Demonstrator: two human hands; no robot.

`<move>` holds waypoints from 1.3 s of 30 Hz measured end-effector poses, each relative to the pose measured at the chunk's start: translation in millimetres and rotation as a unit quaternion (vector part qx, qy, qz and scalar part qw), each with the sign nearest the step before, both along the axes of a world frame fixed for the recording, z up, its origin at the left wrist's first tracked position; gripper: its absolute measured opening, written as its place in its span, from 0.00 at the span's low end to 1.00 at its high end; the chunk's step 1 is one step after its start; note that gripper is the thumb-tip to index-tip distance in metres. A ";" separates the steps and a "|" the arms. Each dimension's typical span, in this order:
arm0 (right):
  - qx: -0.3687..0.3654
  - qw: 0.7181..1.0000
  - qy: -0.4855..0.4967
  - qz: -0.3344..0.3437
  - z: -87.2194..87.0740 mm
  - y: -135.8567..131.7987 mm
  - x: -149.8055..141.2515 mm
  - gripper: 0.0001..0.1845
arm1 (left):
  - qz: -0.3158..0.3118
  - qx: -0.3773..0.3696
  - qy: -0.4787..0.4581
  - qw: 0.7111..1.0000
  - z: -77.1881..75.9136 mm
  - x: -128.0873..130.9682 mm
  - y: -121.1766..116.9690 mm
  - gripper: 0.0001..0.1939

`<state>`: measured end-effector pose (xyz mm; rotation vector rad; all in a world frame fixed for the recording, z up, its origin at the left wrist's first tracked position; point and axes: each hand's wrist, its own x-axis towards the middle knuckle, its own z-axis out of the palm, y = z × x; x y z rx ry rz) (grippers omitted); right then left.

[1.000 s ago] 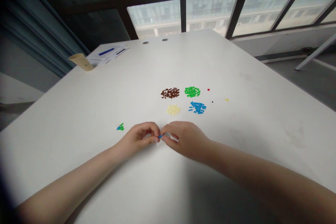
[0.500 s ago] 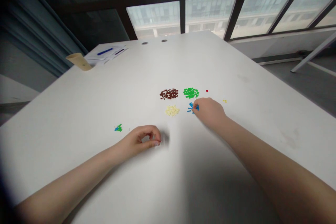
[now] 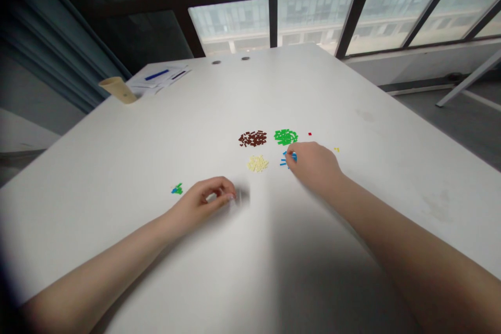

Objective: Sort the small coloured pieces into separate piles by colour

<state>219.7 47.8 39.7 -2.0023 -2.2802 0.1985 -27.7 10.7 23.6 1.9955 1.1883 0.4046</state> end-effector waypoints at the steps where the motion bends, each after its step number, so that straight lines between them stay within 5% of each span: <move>1: -0.008 1.000 0.002 0.029 2.9 -6.5 -4.9 0.13 | 0.025 0.048 0.045 0.998 1.5 -4.4 3.7 0.11; 5: -0.131 0.954 0.022 0.268 1.7 -42.2 -27.3 0.11 | 0.100 0.178 0.348 0.915 9.4 -31.8 20.6 0.13; 8: -0.203 0.899 0.020 0.388 -8.1 -64.1 -38.7 0.10 | 0.102 0.117 0.500 0.852 15.6 -48.9 27.1 0.13; 10: -0.221 0.887 0.010 0.405 -13.1 -70.5 -42.2 0.10 | 0.077 0.076 0.507 0.855 18.3 -52.9 27.3 0.12; 15: -0.236 0.890 0.004 0.390 -14.7 -69.1 -43.1 0.10 | 0.038 0.027 0.463 0.885 17.5 -47.2 23.4 0.05; 24: -0.232 0.893 0.011 0.385 -10.4 -68.3 -43.0 0.10 | 0.022 0.087 0.365 0.927 4.4 -48.9 20.1 0.07; 32: -0.221 0.897 0.021 0.383 -15.1 -68.5 -41.0 0.10 | -0.044 0.041 0.101 0.993 4.4 -15.9 12.9 0.09; 39: -0.216 0.902 0.028 0.372 -18.5 -70.1 -40.1 0.09 | 0.051 -0.023 -0.153 0.987 -10.9 10.2 -8.3 0.10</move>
